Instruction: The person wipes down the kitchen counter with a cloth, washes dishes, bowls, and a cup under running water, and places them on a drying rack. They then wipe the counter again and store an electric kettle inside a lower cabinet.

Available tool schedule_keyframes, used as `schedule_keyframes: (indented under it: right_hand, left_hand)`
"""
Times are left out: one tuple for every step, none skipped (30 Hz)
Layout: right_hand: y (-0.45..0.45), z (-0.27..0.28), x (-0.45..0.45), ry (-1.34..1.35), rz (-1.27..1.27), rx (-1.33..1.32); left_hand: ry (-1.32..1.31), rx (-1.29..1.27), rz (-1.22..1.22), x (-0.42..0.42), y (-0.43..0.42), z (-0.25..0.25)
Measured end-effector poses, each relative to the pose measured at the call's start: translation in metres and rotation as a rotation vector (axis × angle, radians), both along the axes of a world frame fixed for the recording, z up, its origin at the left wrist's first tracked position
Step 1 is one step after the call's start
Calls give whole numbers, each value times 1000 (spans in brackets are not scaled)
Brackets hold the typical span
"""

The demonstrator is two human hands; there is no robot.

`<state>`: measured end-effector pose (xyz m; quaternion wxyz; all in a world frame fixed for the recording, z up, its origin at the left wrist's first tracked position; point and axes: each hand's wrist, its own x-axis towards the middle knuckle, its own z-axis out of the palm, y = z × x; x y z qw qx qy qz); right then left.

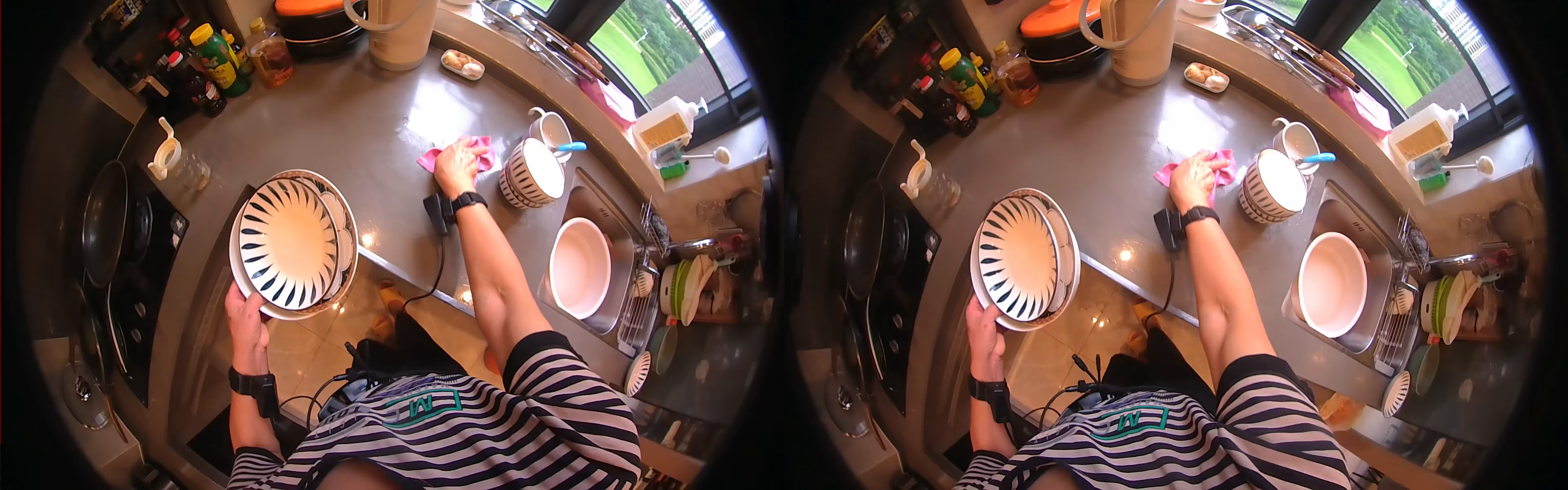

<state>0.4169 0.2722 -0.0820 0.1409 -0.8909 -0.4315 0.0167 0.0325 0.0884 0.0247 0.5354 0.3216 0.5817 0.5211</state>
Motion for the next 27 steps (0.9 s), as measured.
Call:
schedule_keyframes:
  right_hand:
    - [-13,-4,-5,-35,21,-37]
    - [-27,-8,-11,-69,42,-75]
    - [-42,-13,-17,-61,37,-78]
    - [-57,-18,-23,-54,31,-81]
    - [-74,-13,-28,15,22,-70]
    - [-91,-8,-32,89,17,-60]
    - [-106,-17,-31,53,38,-57]
    - [-118,-26,-29,17,59,-53]
    - [-128,7,-33,135,86,-93]
    - [-133,7,-28,171,118,18]
    - [-128,5,-23,135,199,189]
    - [-120,3,-20,98,279,360]
    - [-109,0,-23,171,346,384]
    - [-95,23,-42,244,413,407]
    - [-80,39,-61,261,548,286]
    - [-67,47,-81,278,681,164]
    - [-57,31,-104,384,814,71]
    - [-54,22,-123,359,904,72]
    - [-52,12,-143,336,995,76]
    - [-55,11,-153,180,1037,176]
    - [-43,12,-148,208,1040,164]
    - [-27,10,-144,205,1029,177]
    - [-9,7,-138,203,1017,189]
    - [9,2,-132,200,1006,202]
    - [31,-10,-124,177,942,247]
    - [48,-19,-114,154,877,291]
    - [55,-8,-102,179,792,213]
  left_hand:
    - [-4,-4,-3,-2,0,-2]
    - [-9,-10,-3,-7,0,-7]
    - [-19,-18,-5,-8,0,-9]
    - [-29,-25,-7,-8,1,-11]
    - [-7,-45,-16,-10,1,-12]
    - [-18,-16,-6,-12,1,-15]
    - [-24,-24,-3,-13,1,-16]
    - [-31,-31,1,-14,-1,-16]
    - [-41,-23,10,-15,-2,-17]
    - [-40,-28,4,-17,-1,-19]
    - [-38,-33,-2,-19,0,-20]
    - [-37,-38,-8,-20,1,-19]
    - [-13,-51,6,-20,1,-16]
    - [-16,-51,10,-20,1,-12]
    - [-18,-51,14,-18,1,-7]
    - [-21,-52,17,-17,-1,-4]
    - [1,-41,9,-19,-1,-6]
    - [9,-52,7,-18,-3,-5]
    - [17,-63,9,-18,-6,-3]
    - [25,-75,11,-17,-8,-1]
    - [28,-79,27,-15,-9,0]
    - [29,-75,30,-13,-8,1]
    - [31,-70,33,-12,-6,3]
    - [33,-66,36,-10,-5,5]
    - [31,-73,29,-8,-4,6]
    - [29,-79,22,-6,-4,8]
    - [26,-84,18,-3,-3,9]
